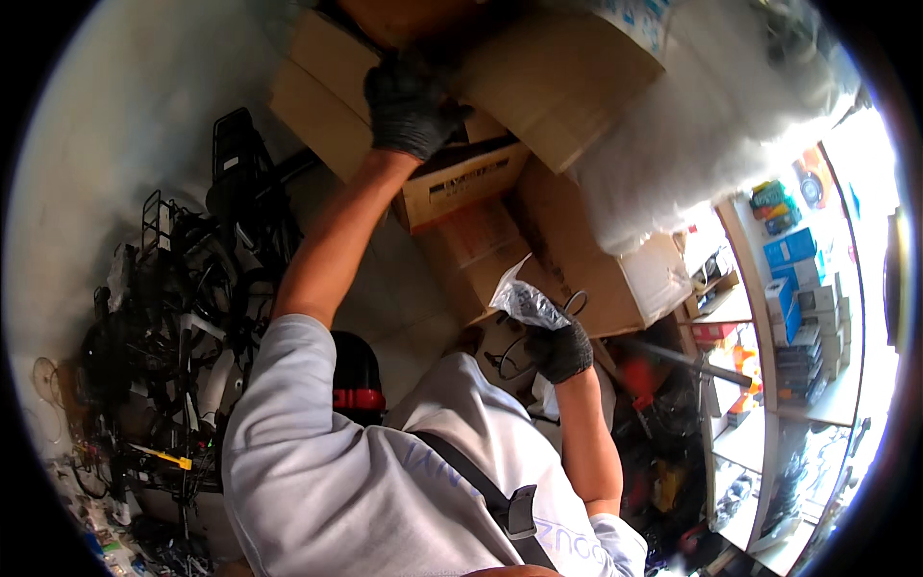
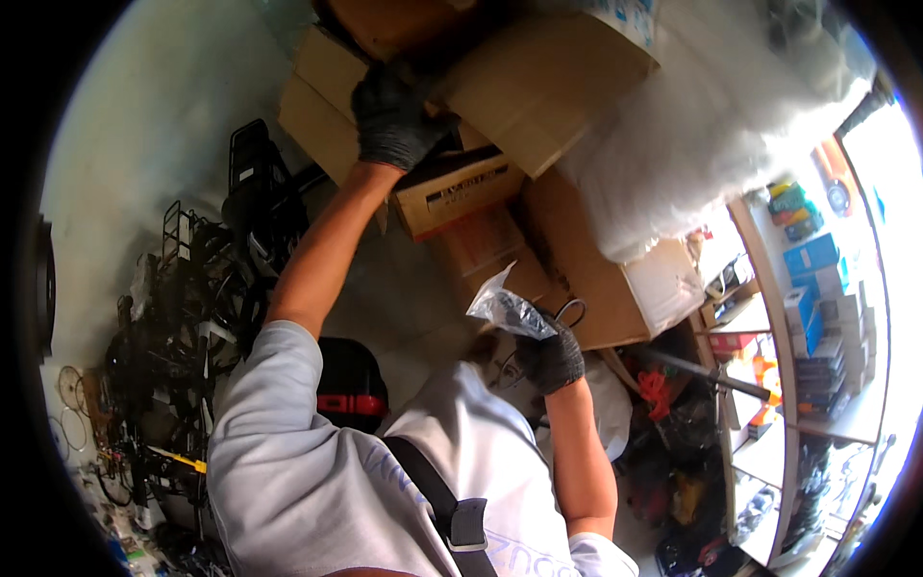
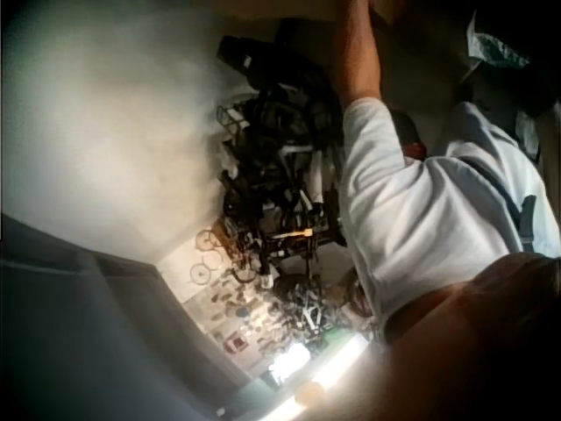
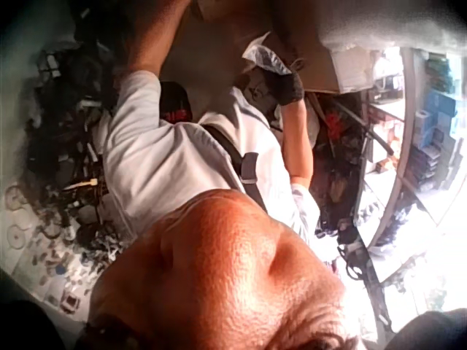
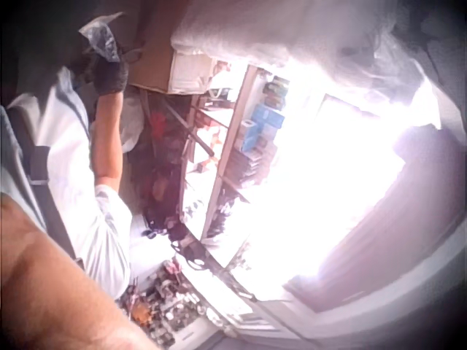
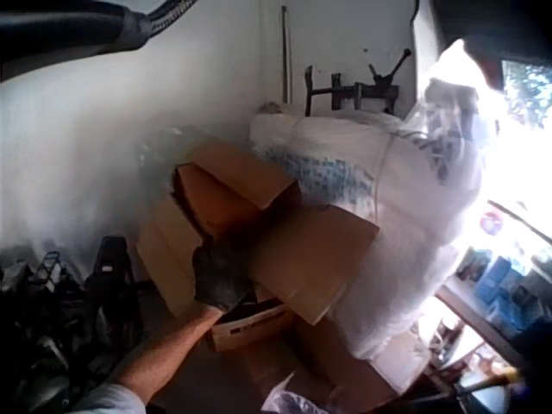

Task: The person installs a bicycle tire onto a wheel rim by hand, pressing the bead into place. They then move into a shop and search through cardboard boxes to retrieve a bicycle cable.

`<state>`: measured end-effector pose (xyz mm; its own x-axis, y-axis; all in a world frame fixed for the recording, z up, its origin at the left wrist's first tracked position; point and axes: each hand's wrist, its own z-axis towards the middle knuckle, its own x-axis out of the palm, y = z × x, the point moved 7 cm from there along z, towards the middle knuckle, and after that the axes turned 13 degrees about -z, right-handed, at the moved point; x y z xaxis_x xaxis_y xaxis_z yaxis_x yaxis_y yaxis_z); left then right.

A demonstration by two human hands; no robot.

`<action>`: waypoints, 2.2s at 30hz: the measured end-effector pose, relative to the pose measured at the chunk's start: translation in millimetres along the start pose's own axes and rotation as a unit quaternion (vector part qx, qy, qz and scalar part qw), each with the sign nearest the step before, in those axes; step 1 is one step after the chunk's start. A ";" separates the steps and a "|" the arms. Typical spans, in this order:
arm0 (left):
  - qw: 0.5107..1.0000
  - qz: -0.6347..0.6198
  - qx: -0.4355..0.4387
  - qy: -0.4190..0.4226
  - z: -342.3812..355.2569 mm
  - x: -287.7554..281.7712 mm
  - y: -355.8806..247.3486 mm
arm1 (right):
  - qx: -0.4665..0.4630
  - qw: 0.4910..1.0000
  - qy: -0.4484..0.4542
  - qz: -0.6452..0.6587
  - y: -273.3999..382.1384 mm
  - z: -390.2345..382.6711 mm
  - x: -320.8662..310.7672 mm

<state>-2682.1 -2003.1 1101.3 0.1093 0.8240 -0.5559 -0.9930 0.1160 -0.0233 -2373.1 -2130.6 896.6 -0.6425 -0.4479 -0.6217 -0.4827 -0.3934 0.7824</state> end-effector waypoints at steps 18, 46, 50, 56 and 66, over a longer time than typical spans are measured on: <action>0.966 -0.200 -0.162 -0.027 144.9 -2.9 165.5 | 0.031 0.996 0.014 0.077 32.5 91.4 -5.8; 0.918 -0.327 -0.174 -0.140 162.4 -32.5 187.1 | 0.186 0.874 -0.163 0.419 7.9 78.6 -65.0; 0.917 -0.337 -0.140 -0.163 172.7 -44.6 185.8 | 0.040 0.949 -0.248 0.193 59.4 95.1 -117.0; 0.912 -0.332 -0.177 -0.163 172.0 -47.0 187.3 | -0.096 0.930 -0.284 -0.213 122.2 175.8 -133.7; 0.932 -0.307 -0.129 -0.142 172.2 -50.7 207.8 | -0.171 0.899 -0.186 -0.359 173.3 311.3 -78.5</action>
<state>-2886.2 -1925.3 1267.7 0.6314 0.7642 -0.1312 -0.7138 0.5067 -0.4834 -2591.5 -1913.7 1092.3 -0.4249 0.2940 -0.8562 -0.6816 -0.7263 0.0888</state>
